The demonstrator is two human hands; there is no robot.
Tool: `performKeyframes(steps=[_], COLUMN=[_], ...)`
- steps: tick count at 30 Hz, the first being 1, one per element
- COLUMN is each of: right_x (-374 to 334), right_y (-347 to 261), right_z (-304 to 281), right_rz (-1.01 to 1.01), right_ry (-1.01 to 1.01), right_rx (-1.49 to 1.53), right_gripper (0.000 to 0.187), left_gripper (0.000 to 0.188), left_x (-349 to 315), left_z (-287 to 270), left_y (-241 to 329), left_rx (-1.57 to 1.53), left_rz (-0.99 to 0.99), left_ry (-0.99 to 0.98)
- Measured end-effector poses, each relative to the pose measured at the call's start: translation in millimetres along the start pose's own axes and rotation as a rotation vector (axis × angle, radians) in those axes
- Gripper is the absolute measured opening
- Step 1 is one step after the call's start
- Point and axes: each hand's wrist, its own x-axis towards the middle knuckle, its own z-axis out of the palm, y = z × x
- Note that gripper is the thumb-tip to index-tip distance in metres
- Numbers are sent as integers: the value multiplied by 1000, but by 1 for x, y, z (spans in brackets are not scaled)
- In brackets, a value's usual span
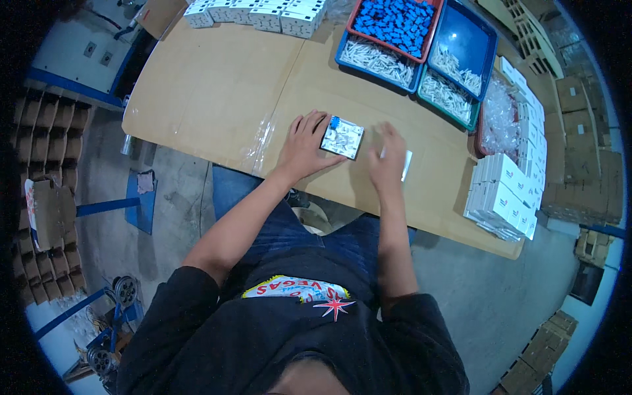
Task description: The person assembles small electrical components by hand. They open a white cardboard box, place a plastic bag containing a white component inside, add several white plastic pins, and insert a blue plastic piece. The person then closes the box and places it on a stack of similar boxes.
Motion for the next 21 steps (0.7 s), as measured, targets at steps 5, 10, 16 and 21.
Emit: performKeyframes(steps=[5,10,16,21], right_x=[-48,-47,-53,-47], right_y=[38,17,45,26], right_z=[-37,-47,-32,-39], right_rz=[491,668,579,531], right_ry=[88,-61,66,229], right_rx=[-239,-232,340,870], right_gripper=[51,58,43,32], left_gripper=[99,99,97,85], left_x=[1,2,2,-6], left_z=[0,-5,-12,-11], left_y=[2,2,1,1], left_rx=[-11,-13,-177,-1227], left_rz=[4,-21,-49,-363], left_ry=[-10,-40,-53,-5])
